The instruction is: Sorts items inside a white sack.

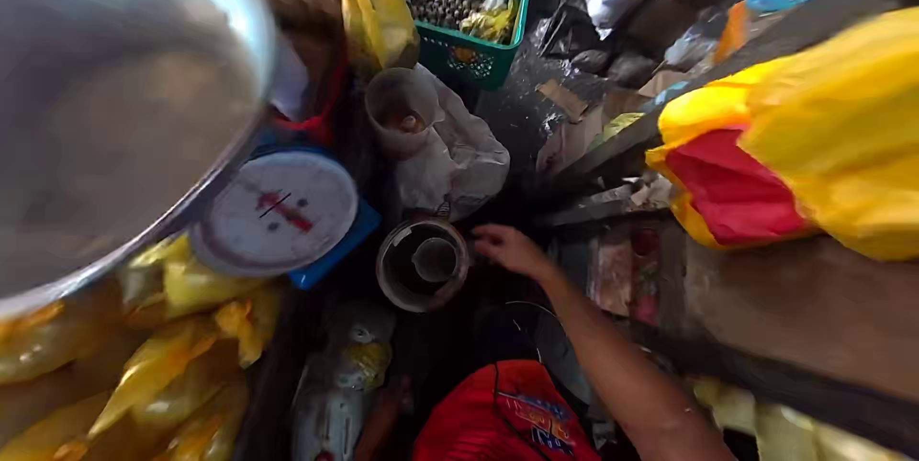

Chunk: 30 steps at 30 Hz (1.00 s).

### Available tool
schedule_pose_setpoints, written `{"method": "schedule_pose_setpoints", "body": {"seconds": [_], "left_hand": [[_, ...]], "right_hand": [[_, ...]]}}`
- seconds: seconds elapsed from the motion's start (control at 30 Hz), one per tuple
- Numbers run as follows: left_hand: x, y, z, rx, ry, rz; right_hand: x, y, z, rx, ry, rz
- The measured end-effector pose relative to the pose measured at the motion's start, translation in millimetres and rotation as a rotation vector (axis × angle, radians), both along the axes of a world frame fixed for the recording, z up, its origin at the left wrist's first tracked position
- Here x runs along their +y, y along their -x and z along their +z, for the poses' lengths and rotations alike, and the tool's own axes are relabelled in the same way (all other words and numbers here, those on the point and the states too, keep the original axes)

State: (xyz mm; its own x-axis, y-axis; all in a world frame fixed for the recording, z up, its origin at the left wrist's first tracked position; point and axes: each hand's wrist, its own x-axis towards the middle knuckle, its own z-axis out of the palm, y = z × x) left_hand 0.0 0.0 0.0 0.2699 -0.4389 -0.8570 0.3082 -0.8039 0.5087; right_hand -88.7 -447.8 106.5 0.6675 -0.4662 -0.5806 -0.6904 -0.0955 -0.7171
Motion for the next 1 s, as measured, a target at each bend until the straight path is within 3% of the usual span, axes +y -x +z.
{"method": "schedule_pose_setpoints", "body": {"seconds": [0.13,0.23,0.33,0.43,0.53,0.67,0.8,1.0], "left_hand": [[-218.2,-34.1,38.8,-0.03,0.075,-0.141],[-372.2,-47.4,45.0,-0.084,0.267,-0.302],[-483.7,-57.6,26.2,-0.155,0.305,-0.282],[-552.8,-67.1,-1.2,-0.215,0.215,-0.132],[-582.4,-79.6,-23.4,-0.304,0.122,-0.096],[-588.3,-86.5,-43.9,-0.307,-0.015,-0.106],[-581.6,-91.6,-40.7,-0.389,-0.18,-0.272],[-542.4,-84.0,-33.1,-0.392,-0.154,-0.289]], "right_hand": [[-145.5,-31.9,-73.1,0.01,0.154,-0.126],[-222.7,-76.7,-95.9,0.01,0.213,-0.165],[-271.1,-124.7,-117.6,-0.041,0.217,-0.164],[-295.1,-156.4,-145.8,-0.083,0.189,-0.136],[-300.8,-171.2,-166.7,-0.174,0.143,-0.067],[-299.8,-188.8,-181.4,-0.295,0.0,0.16],[-311.2,-206.6,-189.4,-0.11,0.075,0.376],[-332.7,-205.2,-187.3,0.005,0.223,0.376]]}}
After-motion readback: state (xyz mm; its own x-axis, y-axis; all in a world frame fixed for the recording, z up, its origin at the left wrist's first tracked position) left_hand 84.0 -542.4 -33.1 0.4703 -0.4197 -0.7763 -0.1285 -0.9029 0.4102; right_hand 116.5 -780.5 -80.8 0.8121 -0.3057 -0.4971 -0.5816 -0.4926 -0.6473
